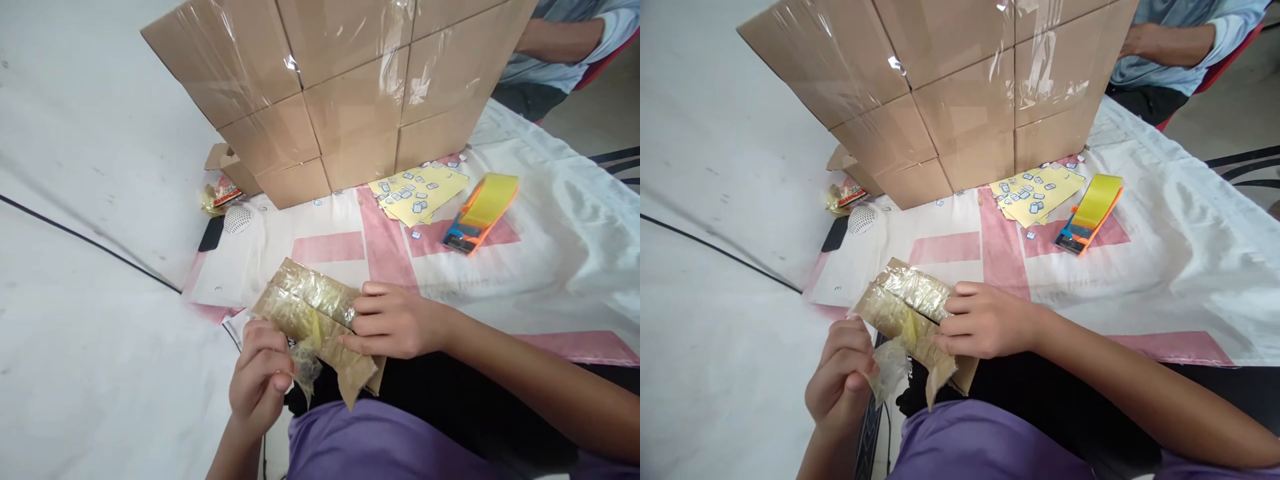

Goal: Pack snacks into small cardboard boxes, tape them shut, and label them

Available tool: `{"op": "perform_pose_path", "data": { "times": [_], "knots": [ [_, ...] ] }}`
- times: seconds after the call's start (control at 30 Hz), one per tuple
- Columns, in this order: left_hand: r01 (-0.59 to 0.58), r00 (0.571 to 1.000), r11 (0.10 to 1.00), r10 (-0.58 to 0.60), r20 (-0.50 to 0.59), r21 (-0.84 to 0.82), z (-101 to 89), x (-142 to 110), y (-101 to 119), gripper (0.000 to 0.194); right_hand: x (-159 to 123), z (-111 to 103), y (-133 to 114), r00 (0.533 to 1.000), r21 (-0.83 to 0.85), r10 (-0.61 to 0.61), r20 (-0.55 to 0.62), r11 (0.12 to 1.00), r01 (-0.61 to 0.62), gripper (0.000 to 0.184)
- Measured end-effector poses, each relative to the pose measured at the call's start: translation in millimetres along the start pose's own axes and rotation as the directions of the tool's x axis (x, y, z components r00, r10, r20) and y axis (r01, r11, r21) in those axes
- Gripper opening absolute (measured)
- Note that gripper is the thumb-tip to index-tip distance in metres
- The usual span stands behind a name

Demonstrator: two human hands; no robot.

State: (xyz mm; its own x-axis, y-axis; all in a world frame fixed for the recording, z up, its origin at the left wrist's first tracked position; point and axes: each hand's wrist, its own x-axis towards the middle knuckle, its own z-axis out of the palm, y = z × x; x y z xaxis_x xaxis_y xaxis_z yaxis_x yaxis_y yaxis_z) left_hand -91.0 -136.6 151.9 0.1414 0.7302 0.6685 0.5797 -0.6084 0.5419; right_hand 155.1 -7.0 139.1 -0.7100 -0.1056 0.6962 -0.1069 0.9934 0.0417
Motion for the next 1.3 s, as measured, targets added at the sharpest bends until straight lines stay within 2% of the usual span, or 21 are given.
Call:
{"op": "perform_pose_path", "data": {
  "times": [0.1, 0.17, 0.23, 0.33, 0.43, 0.5, 0.57, 0.6, 0.7, 0.8, 0.87, 0.97, 1.03, 1.13, 1.2, 1.3],
  "knots": [
    [0.116, 0.993, 0.985, -0.114, 0.024, -0.129, 6.3, -9.7, -3.8, 0.039, -4.4, 3.8, 2.7, 1.0, 0.077, 0.0, 0.029, 0.997, -0.002, 0.015],
    [0.136, 0.989, 0.965, -0.118, 0.091, -0.225, 8.9, -13.0, -5.9, 0.037, -6.3, 3.9, 4.0, 0.997, 0.151, 0.027, 0.078, 0.988, -0.039, 0.019],
    [0.137, 0.987, 0.945, -0.104, 0.123, -0.296, 10.6, -14.4, -7.2, 0.034, -5.8, -0.1, 5.8, 0.981, 0.227, 0.088, 0.174, 0.966, -0.127, 0.022],
    [0.131, 0.991, 0.914, -0.113, 0.068, -0.385, 14.5, -14.3, -6.8, 0.025, 1.0, -16.2, 9.0, 0.929, 0.302, 0.191, 0.318, 0.908, -0.29, 0.024],
    [0.136, 0.988, 0.888, -0.155, -0.008, -0.439, 21.0, -11.0, -4.3, 0.019, 15.2, -42.7, 6.3, 0.878, 0.326, 0.297, 0.375, 0.844, -0.425, 0.027],
    [0.164, 0.981, 0.879, -0.193, -0.019, -0.447, 25.4, -5.6, -2.3, 0.018, 26.6, -59.7, -3.7, 0.859, 0.309, 0.361, 0.363, 0.823, -0.476, 0.026],
    [0.179, 0.978, 0.877, -0.207, -0.016, -0.447, 28.8, 2.5, -0.9, 0.017, 36.1, -68.3, -20.4, 0.868, 0.25, 0.367, 0.334, 0.853, -0.457, 0.023],
    [0.175, 0.978, 0.88, -0.209, -0.029, -0.441, 30.0, 7.2, -0.7, 0.017, 39.0, -67.7, -29.9, 0.877, 0.196, 0.354, 0.325, 0.882, -0.429, 0.027],
    [0.156, 0.964, 0.902, -0.228, -0.137, -0.403, 32.2, 22.0, -3.2, 0.017, 37.6, -48.3, -52.6, 0.876, -0.023, 0.349, 0.332, 0.932, -0.362, 0.051],
    [0.198, 0.916, 0.889, -0.318, -0.245, -0.414, 33.8, 34.7, -11.1, 0.015, 26.9, -20.7, -58.0, 0.843, -0.237, 0.459, 0.28, 0.884, -0.403, 0.054],
    [0.246, 0.883, 0.856, -0.391, -0.258, -0.455, 35.1, 42.0, -17.9, 0.014, 20.9, -10.8, -53.7, 0.822, -0.302, 0.52, 0.233, 0.842, -0.447, 0.054],
    [0.27, 0.866, 0.823, -0.435, -0.248, -0.5, 37.6, 51.7, -25.8, 0.014, 17.8, -12.8, -43.9, 0.793, -0.292, 0.569, 0.22, 0.814, -0.503, 0.055],
    [0.259, 0.874, 0.828, -0.42, -0.244, -0.498, 38.8, 56.5, -28.4, 0.014, 17.8, -19.9, -37.4, 0.751, -0.27, 0.628, 0.204, 0.773, -0.574, 0.058],
    [0.25, 0.88, 0.849, -0.4, -0.256, -0.466, 38.4, 59.2, -29.8, 0.015, 16.0, -30.3, -27.4, 0.654, -0.242, 0.743, 0.14, 0.667, -0.705, 0.071],
    [0.272, 0.863, 0.85, -0.422, -0.276, -0.45, 36.9, 57.6, -30.7, 0.017, 13.2, -35.9, -19.7, 0.594, -0.223, 0.799, 0.096, 0.599, -0.769, 0.078],
    [0.3, 0.833, 0.848, -0.456, -0.312, -0.437, 36.2, 52.5, -32.3, 0.018, 7.2, -39.8, -7.7, 0.552, -0.133, 0.825, 0.12, 0.564, -0.815, 0.079]
  ]
}}
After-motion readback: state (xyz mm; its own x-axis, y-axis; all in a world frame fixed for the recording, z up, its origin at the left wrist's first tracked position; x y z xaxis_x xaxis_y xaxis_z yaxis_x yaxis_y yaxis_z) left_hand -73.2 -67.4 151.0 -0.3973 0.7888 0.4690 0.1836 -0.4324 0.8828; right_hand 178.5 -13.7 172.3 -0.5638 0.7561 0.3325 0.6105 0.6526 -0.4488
